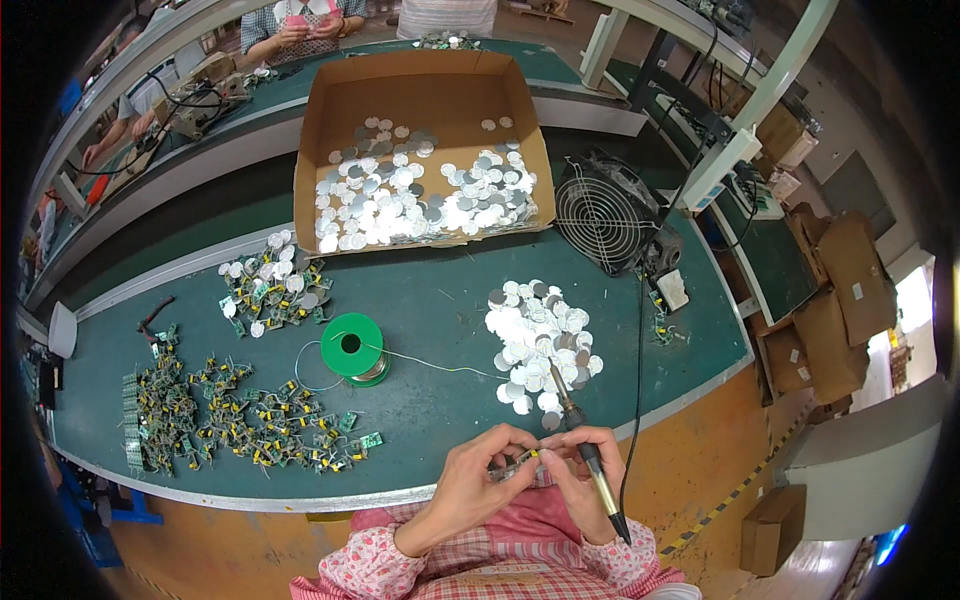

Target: The person solders small circuit boards onto circular LED plates using a soldering iron and solder wire.

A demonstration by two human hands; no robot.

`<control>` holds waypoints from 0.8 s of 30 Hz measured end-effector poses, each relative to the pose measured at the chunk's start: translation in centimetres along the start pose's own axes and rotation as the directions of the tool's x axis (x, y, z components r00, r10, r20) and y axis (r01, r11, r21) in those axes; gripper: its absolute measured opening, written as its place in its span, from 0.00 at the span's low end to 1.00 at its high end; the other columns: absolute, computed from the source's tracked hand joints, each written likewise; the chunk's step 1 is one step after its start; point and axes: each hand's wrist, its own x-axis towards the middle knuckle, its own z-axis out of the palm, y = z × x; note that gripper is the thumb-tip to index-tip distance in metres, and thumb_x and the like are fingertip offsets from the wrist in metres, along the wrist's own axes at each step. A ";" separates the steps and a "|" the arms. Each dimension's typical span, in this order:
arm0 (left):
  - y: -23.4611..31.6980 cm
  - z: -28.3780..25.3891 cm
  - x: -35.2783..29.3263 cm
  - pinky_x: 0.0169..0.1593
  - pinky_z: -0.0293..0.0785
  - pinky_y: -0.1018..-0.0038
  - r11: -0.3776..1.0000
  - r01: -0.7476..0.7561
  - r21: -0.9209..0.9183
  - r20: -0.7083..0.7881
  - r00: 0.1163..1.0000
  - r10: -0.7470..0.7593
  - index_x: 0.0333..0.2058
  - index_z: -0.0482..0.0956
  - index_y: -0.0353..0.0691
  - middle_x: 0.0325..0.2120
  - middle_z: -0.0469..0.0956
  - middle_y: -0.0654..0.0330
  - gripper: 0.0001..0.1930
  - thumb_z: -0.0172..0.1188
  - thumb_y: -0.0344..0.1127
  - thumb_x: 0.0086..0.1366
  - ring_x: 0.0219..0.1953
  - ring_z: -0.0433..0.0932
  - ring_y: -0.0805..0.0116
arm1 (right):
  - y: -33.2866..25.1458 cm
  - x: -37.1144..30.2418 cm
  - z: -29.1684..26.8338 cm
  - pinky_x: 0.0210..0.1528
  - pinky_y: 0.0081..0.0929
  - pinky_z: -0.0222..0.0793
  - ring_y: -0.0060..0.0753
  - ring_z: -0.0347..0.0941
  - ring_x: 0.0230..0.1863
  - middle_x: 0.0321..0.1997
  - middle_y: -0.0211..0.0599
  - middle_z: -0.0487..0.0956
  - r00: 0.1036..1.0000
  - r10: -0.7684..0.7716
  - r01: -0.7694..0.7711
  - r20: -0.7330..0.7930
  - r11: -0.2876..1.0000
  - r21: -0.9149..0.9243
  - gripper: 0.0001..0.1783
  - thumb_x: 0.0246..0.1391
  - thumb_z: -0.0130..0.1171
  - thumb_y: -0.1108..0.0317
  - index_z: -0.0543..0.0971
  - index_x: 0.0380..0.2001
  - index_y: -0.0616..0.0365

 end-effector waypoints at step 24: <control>-3.1 -1.6 0.2 0.38 0.73 0.82 0.850 0.222 -0.478 -0.074 0.954 -0.290 0.35 0.72 0.33 0.29 0.76 0.62 0.05 0.58 0.25 0.60 0.32 0.76 0.76 | 2.9 6.8 0.5 0.31 0.28 0.67 0.38 0.73 0.29 0.28 0.37 0.75 0.879 -0.421 0.465 0.223 0.653 -0.598 0.13 0.41 0.62 0.81 0.76 0.32 0.57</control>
